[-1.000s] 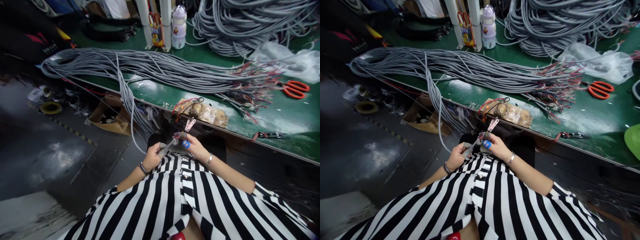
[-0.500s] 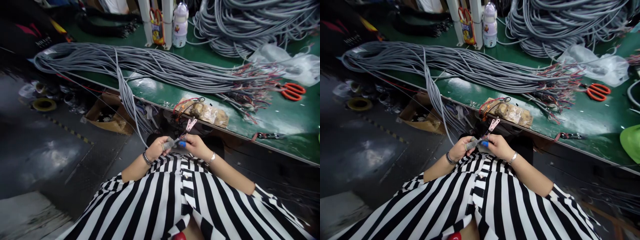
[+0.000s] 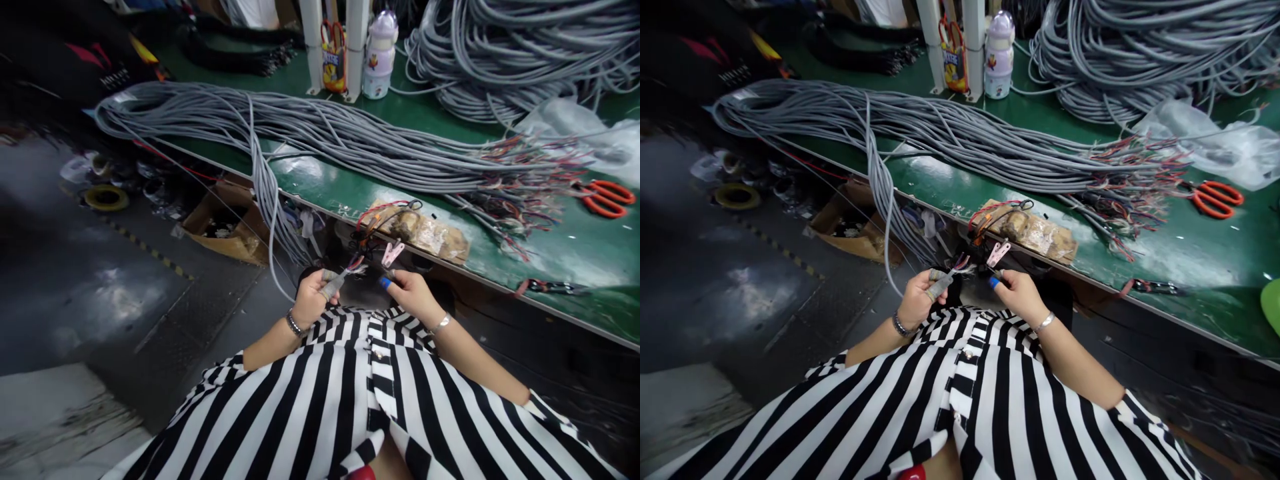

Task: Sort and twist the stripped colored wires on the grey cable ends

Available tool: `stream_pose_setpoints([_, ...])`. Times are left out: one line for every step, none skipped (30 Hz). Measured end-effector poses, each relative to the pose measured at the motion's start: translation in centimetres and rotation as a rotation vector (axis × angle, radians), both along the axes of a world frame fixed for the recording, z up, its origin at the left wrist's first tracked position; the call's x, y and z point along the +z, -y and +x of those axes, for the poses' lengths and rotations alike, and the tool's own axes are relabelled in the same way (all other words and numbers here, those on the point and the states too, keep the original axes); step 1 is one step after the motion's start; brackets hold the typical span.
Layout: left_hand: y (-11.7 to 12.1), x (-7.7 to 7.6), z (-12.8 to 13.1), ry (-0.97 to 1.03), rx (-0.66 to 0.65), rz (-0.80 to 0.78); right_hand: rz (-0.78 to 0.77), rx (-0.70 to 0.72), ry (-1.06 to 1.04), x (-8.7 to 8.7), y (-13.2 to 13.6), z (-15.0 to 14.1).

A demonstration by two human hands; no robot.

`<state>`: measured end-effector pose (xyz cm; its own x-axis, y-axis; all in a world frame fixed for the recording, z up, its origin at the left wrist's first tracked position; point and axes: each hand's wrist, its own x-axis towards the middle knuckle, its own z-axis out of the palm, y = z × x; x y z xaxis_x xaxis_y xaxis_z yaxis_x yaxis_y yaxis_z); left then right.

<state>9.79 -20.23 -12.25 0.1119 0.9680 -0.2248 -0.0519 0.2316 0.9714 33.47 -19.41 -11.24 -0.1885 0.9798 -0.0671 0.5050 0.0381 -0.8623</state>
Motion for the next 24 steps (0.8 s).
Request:
stream_pose_setpoints([0.0,0.0,-0.1,-0.006,0.025,0.012,0.045,-0.006,0.02,0.3,0.1,0.0])
stream_pose_setpoints([0.0,0.0,-0.1,-0.014,0.034,0.015,0.088,0.011,0.023,0.7,0.4,-0.1])
stream_pose_setpoints([0.0,0.0,-0.1,-0.024,0.033,0.014,0.129,0.049,0.01,1.1,0.6,-0.2])
stream_pose_setpoints([0.0,0.1,-0.1,-0.034,0.022,0.013,0.167,0.094,-0.008,1.4,0.9,-0.5])
stream_pose_setpoints([0.1,0.1,0.0,-0.045,0.009,0.013,0.203,0.13,-0.014,1.8,1.2,-0.9])
stream_pose_setpoints([0.2,0.2,0.1,-0.058,-0.003,0.013,0.244,0.147,0.003,2.0,1.5,-1.3])
stream_pose_setpoints([0.2,0.3,0.2,-0.071,-0.015,0.011,0.294,0.141,0.046,2.1,1.7,-1.7])
stream_pose_setpoints([0.3,0.5,0.4,-0.081,-0.025,0.01,0.35,0.121,0.108,2.2,1.9,-2.1])
stream_pose_setpoints([0.4,0.6,0.5,-0.089,-0.037,0.009,0.413,0.097,0.177,2.1,2.0,-2.5])
stream_pose_setpoints([0.5,0.7,0.6,-0.094,-0.052,0.01,0.478,0.081,0.241,2.0,2.1,-2.8])
stream_pose_setpoints([0.6,0.9,0.7,-0.096,-0.067,0.014,0.537,0.079,0.291,1.9,2.1,-3.0])
stream_pose_setpoints([0.7,0.9,0.8,-0.095,-0.088,0.019,0.581,0.088,0.328,1.8,2.0,-3.2])
stream_pose_setpoints([0.8,1.0,0.8,-0.096,-0.107,0.026,0.601,0.107,0.358,1.7,1.9,-3.3])
stream_pose_setpoints([0.8,1.0,0.8,-0.101,-0.125,0.034,0.601,0.131,0.382,1.6,1.8,-3.4])
stream_pose_setpoints([0.9,1.0,0.8,-0.109,-0.14,0.041,0.586,0.156,0.399,1.5,1.6,-3.5])
stream_pose_setpoints([0.9,0.9,0.8,-0.119,-0.152,0.046,0.563,0.185,0.407,1.4,1.5,-3.5])
stream_pose_setpoints([1.0,0.9,0.8,-0.125,-0.161,0.048,0.543,0.221,0.401,1.3,1.4,-3.5])
stream_pose_setpoints([1.0,0.8,0.8,-0.126,-0.165,0.044,0.533,0.261,0.381,1.1,1.3,-3.4])
stream_pose_setpoints([1.0,0.8,0.7,-0.12,-0.16,0.032,0.534,0.301,0.352,1.0,1.2,-3.3])
stream_pose_setpoints([1.0,0.7,0.7,-0.107,-0.151,0.015,0.541,0.328,0.324,0.8,1.1,-3.1])
stream_pose_setpoints([0.9,0.6,0.6,-0.087,-0.134,-0.002,0.545,0.339,0.303,0.5,1.0,-2.9])
stream_pose_setpoints([0.9,0.6,0.5,-0.059,-0.109,-0.019,0.541,0.329,0.297,0.3,1.0,-2.6])
stream_pose_setpoints([0.9,0.5,0.4,-0.026,-0.083,-0.037,0.526,0.298,0.305,0.1,1.0,-2.4])
stream_pose_setpoints([0.8,0.5,0.4,0.007,-0.054,-0.053,0.501,0.251,0.319,-0.1,1.0,-2.1])
